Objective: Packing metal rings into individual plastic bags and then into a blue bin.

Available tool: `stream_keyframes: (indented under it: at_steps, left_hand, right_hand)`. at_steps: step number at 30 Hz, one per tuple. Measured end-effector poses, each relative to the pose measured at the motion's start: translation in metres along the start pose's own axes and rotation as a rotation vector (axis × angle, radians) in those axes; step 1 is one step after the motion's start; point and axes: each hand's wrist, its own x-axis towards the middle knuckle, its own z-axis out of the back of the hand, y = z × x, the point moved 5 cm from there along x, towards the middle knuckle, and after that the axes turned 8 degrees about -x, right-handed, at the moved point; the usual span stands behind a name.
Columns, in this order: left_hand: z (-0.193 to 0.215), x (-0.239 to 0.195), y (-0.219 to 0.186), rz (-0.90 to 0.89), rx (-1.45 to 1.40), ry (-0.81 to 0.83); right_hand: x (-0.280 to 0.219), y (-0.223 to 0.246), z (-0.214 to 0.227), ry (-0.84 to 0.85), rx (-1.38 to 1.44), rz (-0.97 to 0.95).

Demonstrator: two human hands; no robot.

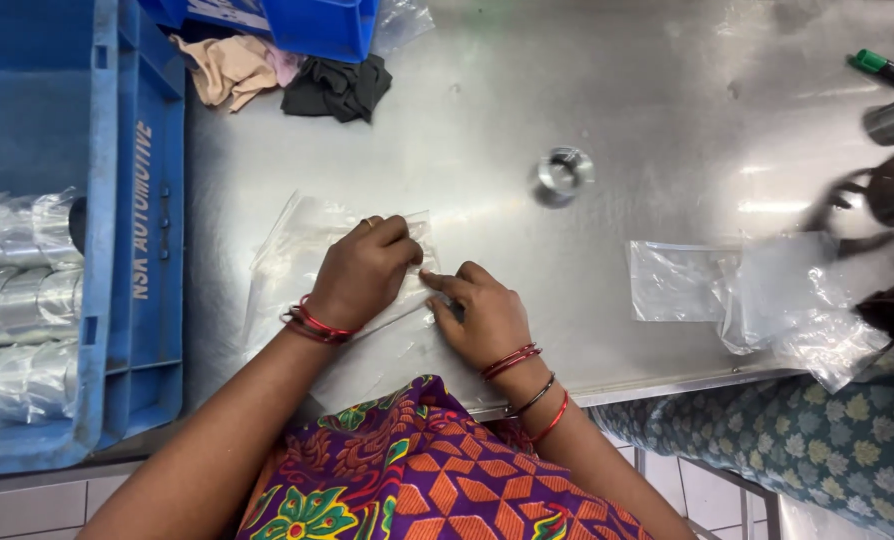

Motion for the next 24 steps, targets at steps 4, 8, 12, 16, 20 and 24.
stream_keyframes:
  at_steps: [4,8,12,16,20,24]
  left_hand:
    - [0.006,0.01,-0.009,-0.006,0.0,0.026]
    - [0.007,0.024,-0.002,0.174,-0.005,0.063]
    - [-0.003,0.026,0.008,0.279,0.004,0.092]
    - [-0.001,0.016,0.011,0.26,0.003,-0.004]
    - [0.009,0.005,0.012,0.222,-0.169,-0.075]
    - [0.013,0.0,0.013,0.214,-0.309,-0.078]
  right_hand:
    - [0.0,0.0,0.002,-0.005,0.002,0.04]
    - [0.001,-0.001,0.0,0.029,-0.019,0.024]
    - [0.0,0.002,0.007,0.004,-0.025,0.096]
    - [-0.001,-0.006,0.007,0.025,0.054,0.164]
    - [-0.001,-0.031,0.002,-0.035,0.354,0.166]
    - [0.017,-0.051,-0.013,0.152,0.815,-0.256]
